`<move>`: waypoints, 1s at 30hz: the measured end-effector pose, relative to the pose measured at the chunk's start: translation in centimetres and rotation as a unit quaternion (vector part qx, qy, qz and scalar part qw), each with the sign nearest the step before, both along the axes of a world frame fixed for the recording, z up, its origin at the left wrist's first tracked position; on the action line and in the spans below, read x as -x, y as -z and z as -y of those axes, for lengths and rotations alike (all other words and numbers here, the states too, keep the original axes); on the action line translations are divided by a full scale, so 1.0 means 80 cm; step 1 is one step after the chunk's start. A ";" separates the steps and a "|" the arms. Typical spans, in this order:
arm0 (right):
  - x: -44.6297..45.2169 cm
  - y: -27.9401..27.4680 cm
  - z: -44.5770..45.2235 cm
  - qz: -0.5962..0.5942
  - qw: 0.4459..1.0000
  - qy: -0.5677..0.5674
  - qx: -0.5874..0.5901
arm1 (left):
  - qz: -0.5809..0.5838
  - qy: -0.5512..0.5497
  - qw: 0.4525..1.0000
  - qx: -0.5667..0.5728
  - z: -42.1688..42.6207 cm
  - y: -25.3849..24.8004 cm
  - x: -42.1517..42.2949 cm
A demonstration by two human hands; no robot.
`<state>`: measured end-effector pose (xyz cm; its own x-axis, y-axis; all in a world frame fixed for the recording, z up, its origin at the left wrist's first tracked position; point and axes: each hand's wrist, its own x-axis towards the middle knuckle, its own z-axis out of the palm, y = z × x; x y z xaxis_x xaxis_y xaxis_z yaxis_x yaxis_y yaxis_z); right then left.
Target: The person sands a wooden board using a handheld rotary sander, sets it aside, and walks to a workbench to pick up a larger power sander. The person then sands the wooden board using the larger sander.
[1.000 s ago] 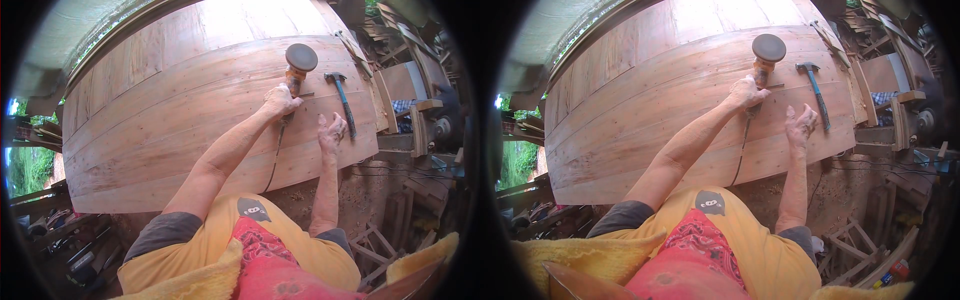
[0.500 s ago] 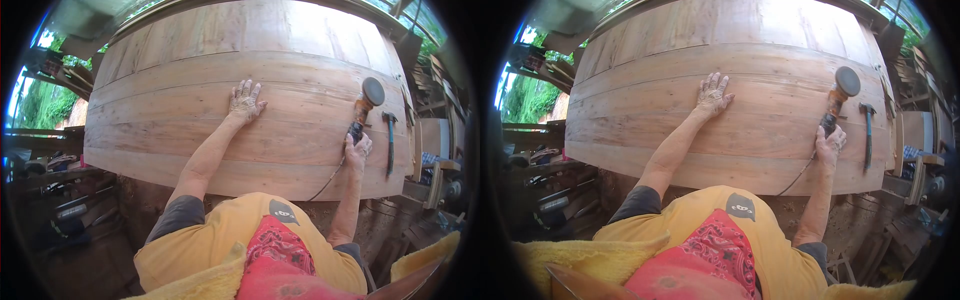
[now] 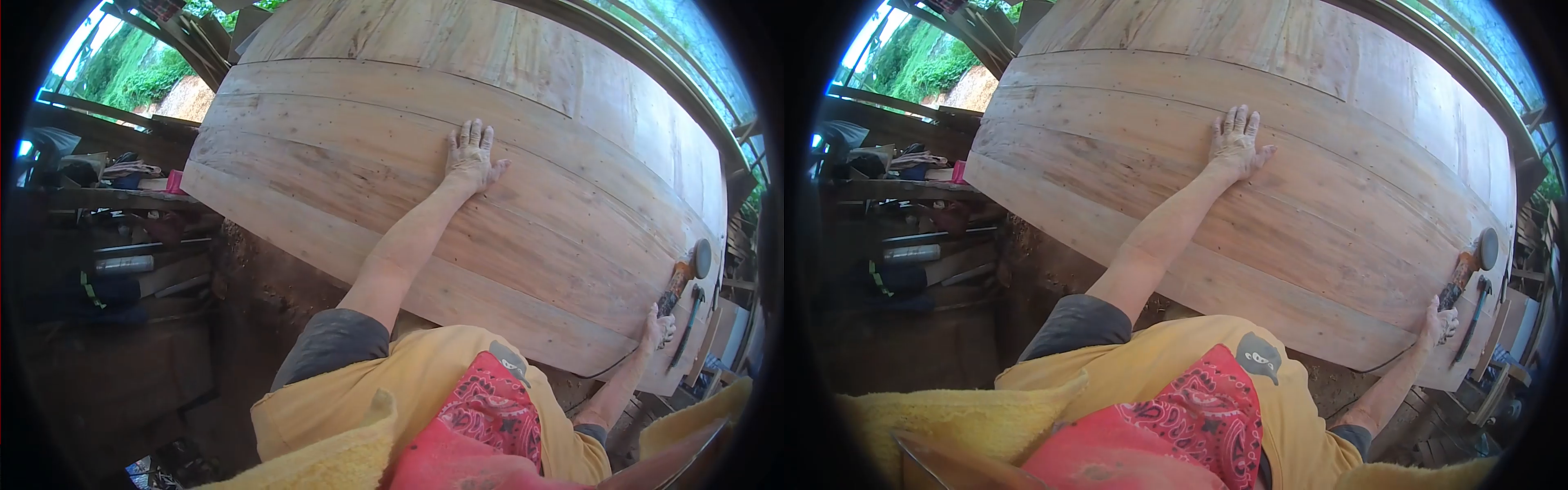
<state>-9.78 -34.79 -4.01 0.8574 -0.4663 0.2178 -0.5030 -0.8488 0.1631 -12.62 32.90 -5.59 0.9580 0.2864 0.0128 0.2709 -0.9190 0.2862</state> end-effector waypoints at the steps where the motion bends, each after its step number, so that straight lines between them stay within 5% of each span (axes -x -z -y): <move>1: 0.000 -0.001 -0.004 -0.012 1.000 0.020 -0.004 | 0.005 -0.002 1.000 0.005 0.001 0.000 -0.001; 6: 0.003 -0.018 -0.016 -0.077 0.992 0.089 -0.041 | 0.016 -0.013 0.999 0.027 -0.002 -0.001 0.002; 17: 0.021 -0.011 -0.021 -0.018 0.999 0.004 -0.049 | -0.033 -0.032 0.999 -0.012 0.003 0.003 0.001; 21: 0.076 -0.021 -0.070 0.088 0.992 0.004 -0.086 | -0.056 -0.031 0.996 -0.068 -0.005 0.026 -0.015; 23: 0.108 -0.067 -0.086 0.038 0.984 0.010 -0.171 | -0.049 -0.032 0.993 -0.101 -0.010 0.034 -0.020; 26: 0.160 -0.075 -0.071 0.080 0.982 0.032 -0.166 | 0.040 -0.012 0.992 -0.120 -0.047 0.098 -0.040; 30: 0.253 -0.053 -0.043 0.141 0.977 0.080 -0.136 | 0.025 -0.015 0.989 -0.146 -0.044 0.090 -0.038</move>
